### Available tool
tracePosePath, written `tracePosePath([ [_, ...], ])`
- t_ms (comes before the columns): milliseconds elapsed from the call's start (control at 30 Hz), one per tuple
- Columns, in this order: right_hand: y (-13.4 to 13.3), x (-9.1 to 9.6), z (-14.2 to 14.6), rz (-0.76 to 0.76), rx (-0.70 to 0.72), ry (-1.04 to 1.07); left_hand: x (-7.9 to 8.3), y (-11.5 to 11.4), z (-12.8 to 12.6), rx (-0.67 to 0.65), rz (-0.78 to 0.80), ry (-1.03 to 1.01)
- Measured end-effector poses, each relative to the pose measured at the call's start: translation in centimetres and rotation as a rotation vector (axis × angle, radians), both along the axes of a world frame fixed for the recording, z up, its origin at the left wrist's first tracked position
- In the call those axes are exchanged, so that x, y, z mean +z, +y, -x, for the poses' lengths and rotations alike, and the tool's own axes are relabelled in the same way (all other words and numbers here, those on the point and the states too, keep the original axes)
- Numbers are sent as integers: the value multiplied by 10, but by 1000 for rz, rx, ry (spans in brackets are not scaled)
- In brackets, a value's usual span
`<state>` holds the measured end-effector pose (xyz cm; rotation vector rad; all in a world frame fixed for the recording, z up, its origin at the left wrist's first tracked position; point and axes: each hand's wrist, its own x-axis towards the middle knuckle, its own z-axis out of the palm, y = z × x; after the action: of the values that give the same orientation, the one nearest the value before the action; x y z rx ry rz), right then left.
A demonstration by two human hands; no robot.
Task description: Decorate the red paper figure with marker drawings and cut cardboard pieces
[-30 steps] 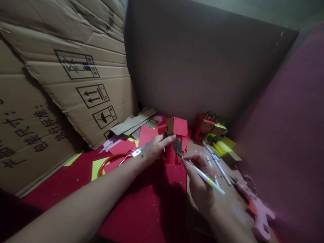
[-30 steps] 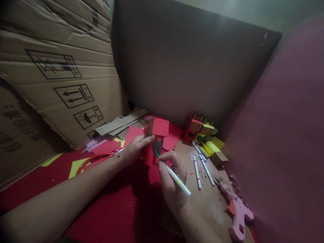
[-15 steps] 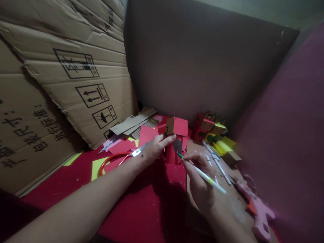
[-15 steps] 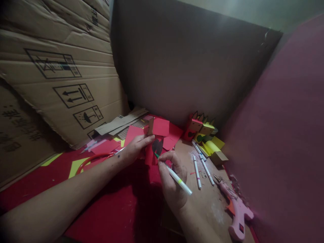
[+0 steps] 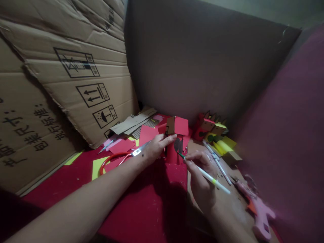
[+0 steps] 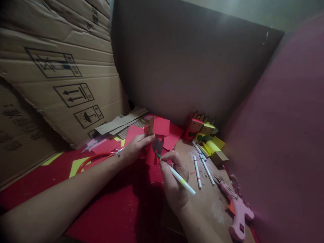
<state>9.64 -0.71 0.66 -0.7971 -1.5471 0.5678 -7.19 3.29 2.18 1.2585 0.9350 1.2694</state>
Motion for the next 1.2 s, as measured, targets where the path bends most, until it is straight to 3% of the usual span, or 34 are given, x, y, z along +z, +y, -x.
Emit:
tracePosePath([
  [500,-2,-1,0,29,53,-13,-1,1,2,13,-5,26],
  [1200,1,2,0,-25,12,23,-2,2,1,17,-21,6],
])
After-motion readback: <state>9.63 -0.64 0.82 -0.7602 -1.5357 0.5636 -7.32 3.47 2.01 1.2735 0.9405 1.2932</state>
